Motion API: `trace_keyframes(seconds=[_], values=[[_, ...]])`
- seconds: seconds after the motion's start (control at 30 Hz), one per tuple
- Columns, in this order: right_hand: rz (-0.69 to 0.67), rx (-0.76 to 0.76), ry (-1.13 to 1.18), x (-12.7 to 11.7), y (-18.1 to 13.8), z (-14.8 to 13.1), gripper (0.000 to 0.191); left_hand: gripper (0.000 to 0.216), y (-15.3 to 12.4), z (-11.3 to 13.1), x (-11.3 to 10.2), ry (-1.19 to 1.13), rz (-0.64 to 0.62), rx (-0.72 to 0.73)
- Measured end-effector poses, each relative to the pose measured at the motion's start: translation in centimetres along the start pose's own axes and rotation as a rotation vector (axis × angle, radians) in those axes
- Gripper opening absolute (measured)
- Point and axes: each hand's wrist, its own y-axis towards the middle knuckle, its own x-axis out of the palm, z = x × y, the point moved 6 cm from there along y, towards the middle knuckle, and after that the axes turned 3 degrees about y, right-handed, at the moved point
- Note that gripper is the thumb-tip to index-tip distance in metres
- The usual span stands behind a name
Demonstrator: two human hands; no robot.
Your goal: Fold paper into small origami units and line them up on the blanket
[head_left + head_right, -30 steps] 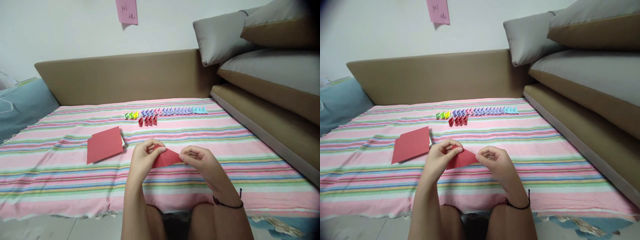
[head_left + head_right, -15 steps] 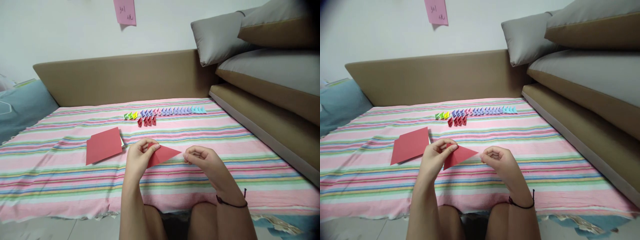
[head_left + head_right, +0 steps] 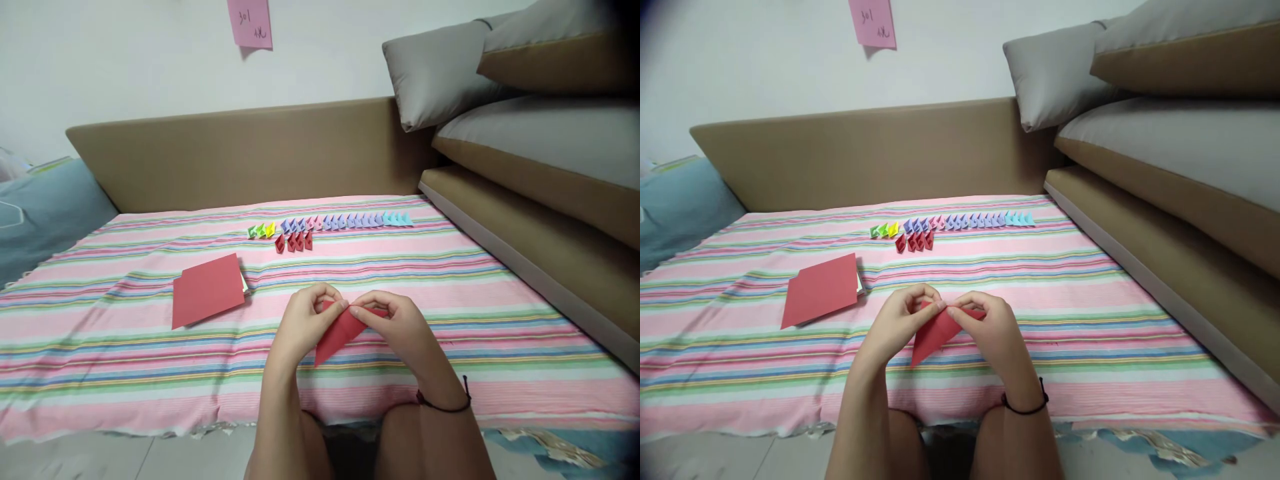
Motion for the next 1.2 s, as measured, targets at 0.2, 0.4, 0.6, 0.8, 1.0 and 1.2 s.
trace_keyframes(seconds=[0.2,0.4,0.6,0.8,1.0,1.2], values=[[-0.048,0.01,-0.022,-0.5,-0.4,-0.3,0.012,0.024,-0.8,-0.4,0.3,-0.15,-0.153,-0.089],[-0.027,0.012,-0.001,-0.8,-0.4,-0.7,0.011,0.027,-0.8,-0.2,-0.2,-0.255,-0.102,-0.076],[0.021,0.026,0.059,-1.0,-0.3,-0.6,0.015,0.021,-0.5,-0.3,-1.0,-0.215,-0.016,-0.045],[0.122,0.152,0.373,-0.5,-0.5,0.0,0.047,0.023,-0.1,-0.4,-1.7,-0.301,0.205,-0.041],[0.028,0.132,0.44,0.9,-0.2,-0.2,0.035,0.027,-0.2,-0.7,-1.6,-0.42,0.313,-0.082],[0.01,0.14,0.359,0.6,-0.1,0.4,0.029,0.028,-0.2,-0.6,-1.5,-0.484,0.332,-0.108]])
